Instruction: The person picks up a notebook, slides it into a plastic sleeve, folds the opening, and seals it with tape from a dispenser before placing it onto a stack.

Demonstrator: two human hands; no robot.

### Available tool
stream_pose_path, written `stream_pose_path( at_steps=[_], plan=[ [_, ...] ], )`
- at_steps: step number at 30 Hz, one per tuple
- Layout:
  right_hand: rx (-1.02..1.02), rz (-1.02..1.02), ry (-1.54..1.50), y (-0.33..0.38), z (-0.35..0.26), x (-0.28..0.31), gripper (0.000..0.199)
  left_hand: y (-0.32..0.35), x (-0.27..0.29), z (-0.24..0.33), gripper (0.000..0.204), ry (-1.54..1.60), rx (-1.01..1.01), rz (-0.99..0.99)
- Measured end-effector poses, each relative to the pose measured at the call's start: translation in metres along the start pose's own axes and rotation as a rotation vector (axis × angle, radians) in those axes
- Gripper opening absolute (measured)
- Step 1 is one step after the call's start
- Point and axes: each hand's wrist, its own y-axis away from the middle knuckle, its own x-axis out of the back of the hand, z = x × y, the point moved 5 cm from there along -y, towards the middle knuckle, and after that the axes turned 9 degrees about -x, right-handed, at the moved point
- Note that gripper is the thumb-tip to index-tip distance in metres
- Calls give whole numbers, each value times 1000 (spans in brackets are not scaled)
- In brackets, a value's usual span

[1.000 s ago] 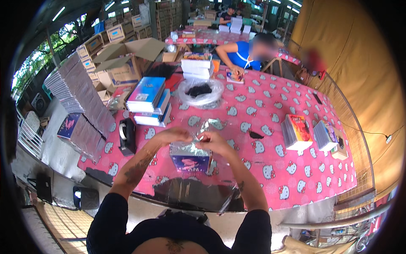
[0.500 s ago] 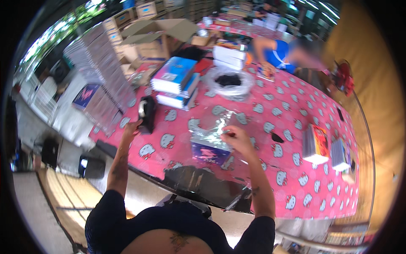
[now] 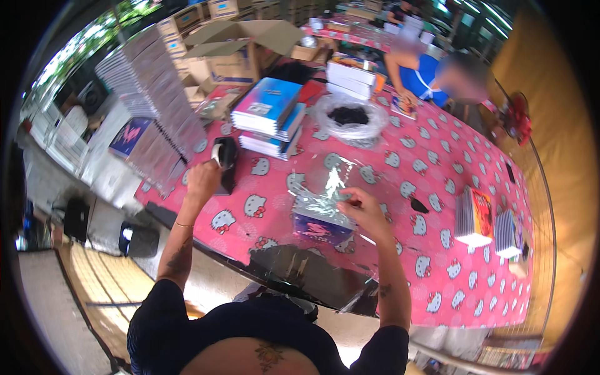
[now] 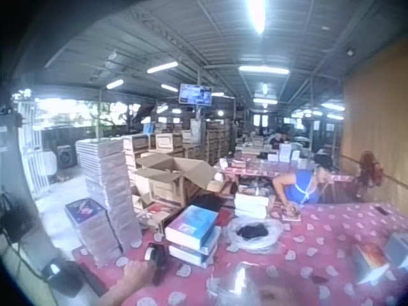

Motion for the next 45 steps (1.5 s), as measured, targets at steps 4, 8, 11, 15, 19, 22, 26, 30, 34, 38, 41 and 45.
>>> stream_pose_path(
  at_steps=[4,8,11,15,19,22,26,30,34,38,41,45],
  plan=[
    [-15,6,-14,2,-4,-5,37,-48,49,180,9,572,-1109,-113],
    [-46,40,-83,4,4,-2,43,-82,1,267,26,400,-1240,-703],
    [-53,-8,-60,0,2,-9,49,-99,-112,256,46,525,-1031,-1392],
    [3,196,168,11,-7,-4,56,-52,-160,230,69,1134,-568,-976],
    [220,229,-400,44,0,-7,74,-42,-155,179,70,1733,-361,-909],
    [74,265,-232,57,81,-19,89,38,-137,154,82,2017,-492,-758],
    [-22,86,-246,18,61,-41,100,91,-106,152,87,1717,44,-309],
    [331,-245,-336,-8,-56,-93,104,113,-3,77,75,1675,217,165],
    [189,-193,-247,-65,-86,-113,100,138,85,-55,50,1524,276,791],
    [-45,-10,-336,-166,-44,-83,89,102,137,-193,68,1323,537,1198],
    [-105,72,-307,-229,-52,-76,81,85,135,-310,54,1262,641,972],
    [-161,101,-286,-291,-69,-83,78,89,100,-400,82,610,1026,818]
  ],
)
